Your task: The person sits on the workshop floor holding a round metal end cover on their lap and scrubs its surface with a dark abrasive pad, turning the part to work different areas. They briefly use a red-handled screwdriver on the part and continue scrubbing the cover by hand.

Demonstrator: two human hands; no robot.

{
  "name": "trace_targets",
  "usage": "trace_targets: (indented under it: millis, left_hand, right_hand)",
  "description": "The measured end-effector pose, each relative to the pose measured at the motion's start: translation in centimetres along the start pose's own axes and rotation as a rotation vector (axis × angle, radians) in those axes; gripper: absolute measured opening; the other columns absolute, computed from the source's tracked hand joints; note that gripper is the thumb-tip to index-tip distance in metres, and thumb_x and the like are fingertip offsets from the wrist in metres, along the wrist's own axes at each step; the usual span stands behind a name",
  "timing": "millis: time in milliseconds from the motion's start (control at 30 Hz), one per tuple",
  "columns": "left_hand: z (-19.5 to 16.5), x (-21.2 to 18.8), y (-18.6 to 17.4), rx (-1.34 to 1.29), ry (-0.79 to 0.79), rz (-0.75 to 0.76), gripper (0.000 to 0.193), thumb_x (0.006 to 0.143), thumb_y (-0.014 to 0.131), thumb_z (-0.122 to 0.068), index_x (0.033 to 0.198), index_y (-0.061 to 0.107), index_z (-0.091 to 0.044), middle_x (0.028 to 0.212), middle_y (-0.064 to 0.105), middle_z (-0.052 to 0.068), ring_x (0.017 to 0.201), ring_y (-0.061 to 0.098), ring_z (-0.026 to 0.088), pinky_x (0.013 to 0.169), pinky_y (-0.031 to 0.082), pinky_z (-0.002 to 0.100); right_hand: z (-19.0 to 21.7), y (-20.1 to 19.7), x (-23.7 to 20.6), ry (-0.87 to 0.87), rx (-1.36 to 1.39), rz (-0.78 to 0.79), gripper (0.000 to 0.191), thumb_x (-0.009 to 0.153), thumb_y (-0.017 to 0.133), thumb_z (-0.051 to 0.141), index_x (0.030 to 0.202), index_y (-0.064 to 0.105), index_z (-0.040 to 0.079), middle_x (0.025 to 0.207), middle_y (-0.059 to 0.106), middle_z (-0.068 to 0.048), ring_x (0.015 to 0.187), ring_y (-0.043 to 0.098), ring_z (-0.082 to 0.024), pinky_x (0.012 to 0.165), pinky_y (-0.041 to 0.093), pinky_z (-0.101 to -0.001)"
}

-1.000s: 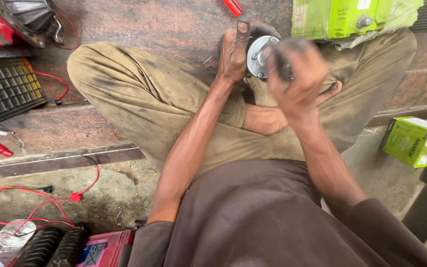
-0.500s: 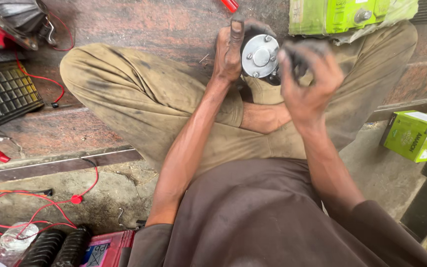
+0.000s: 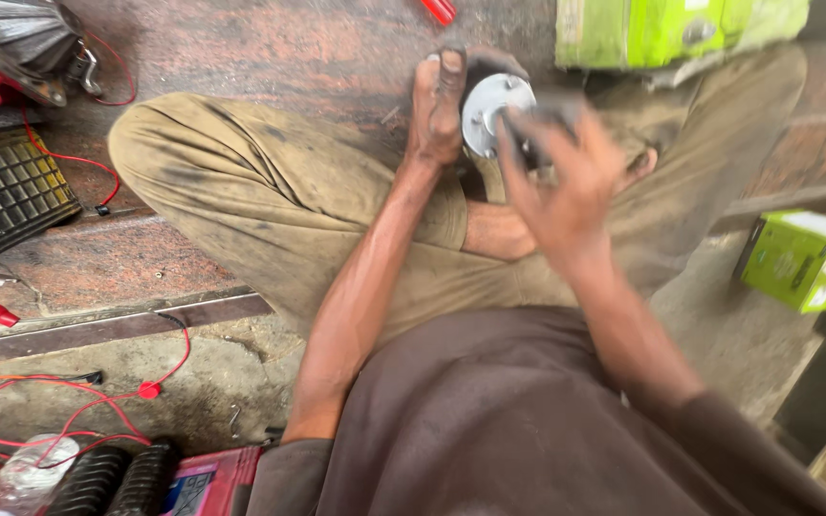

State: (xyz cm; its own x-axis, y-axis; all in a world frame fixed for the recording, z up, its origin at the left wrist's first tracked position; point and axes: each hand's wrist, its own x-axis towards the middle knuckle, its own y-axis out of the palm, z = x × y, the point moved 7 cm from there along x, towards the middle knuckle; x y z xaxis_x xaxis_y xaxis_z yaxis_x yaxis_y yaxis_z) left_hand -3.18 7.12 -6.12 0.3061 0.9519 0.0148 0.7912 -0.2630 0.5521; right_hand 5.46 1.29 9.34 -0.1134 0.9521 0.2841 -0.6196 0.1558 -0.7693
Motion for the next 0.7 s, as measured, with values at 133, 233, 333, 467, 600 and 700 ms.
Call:
trace_targets:
  millis: [133,233,333,467,600,700]
  left_hand:
    - [0.0,-0.2,-0.3,-0.014,0.021,-0.024,0.070,0.110,0.040,-0.056,0.104,0.072,0.006,0.091,0.076,0.013,0.086,0.073,0.019,0.078,0.060,0.033]
    - [0.2,-0.1,-0.5,0.045,0.000,-0.043,0.070,0.111,0.036,-0.054,0.105,0.074,0.004,0.086,0.075,0.009,0.080,0.071,0.016,0.072,0.059,0.031]
    - [-0.2,0.2,-0.5,-0.010,0.054,-0.032,0.067,0.112,0.037,-0.053,0.105,0.074,0.002,0.093,0.077,0.011,0.087,0.075,0.020,0.080,0.062,0.035]
    - [-0.5,-0.1,-0.8,0.238,0.071,-0.035,0.073,0.111,0.032,-0.058,0.104,0.076,-0.001,0.088,0.078,0.007,0.081,0.075,0.015,0.076,0.061,0.031]
    - [0.0,0.0,-0.7,0.108,0.042,0.005,0.075,0.111,0.031,-0.059,0.105,0.075,0.001,0.090,0.077,0.010,0.086,0.074,0.018,0.079,0.060,0.033]
    - [-0.2,0.2,-0.6,0.107,0.067,-0.007,0.076,0.110,0.031,-0.060,0.105,0.075,0.001,0.091,0.078,0.010,0.087,0.075,0.018,0.081,0.061,0.033]
  right_hand:
    - [0.1,0.4,-0.6,0.004,-0.044,0.025,0.022,0.100,0.083,-0.004,0.118,0.072,0.000,0.111,0.065,-0.012,0.095,0.068,-0.028,0.081,0.053,-0.0347]
    - [-0.2,0.6,-0.7,0.041,-0.077,0.038,0.020,0.100,0.084,-0.003,0.116,0.073,0.000,0.109,0.065,-0.014,0.094,0.067,-0.030,0.081,0.051,-0.0354]
    - [0.4,0.2,-0.6,0.011,-0.091,-0.007,0.022,0.097,0.083,-0.004,0.116,0.074,0.002,0.109,0.067,-0.012,0.095,0.069,-0.028,0.081,0.053,-0.0362]
    - [0.6,0.4,-0.1,0.067,-0.044,0.031,0.021,0.103,0.084,-0.003,0.122,0.074,0.001,0.114,0.067,-0.014,0.091,0.068,-0.027,0.079,0.053,-0.0344]
    - [1.1,0.4,0.2,-0.017,-0.072,-0.008,0.026,0.094,0.082,-0.005,0.118,0.073,0.000,0.112,0.066,-0.016,0.097,0.067,-0.033,0.085,0.054,-0.0414]
    - [0.7,0.5,0.1,-0.017,-0.080,-0.017,0.025,0.092,0.083,-0.003,0.115,0.075,0.002,0.106,0.067,-0.015,0.091,0.067,-0.032,0.081,0.053,-0.0430]
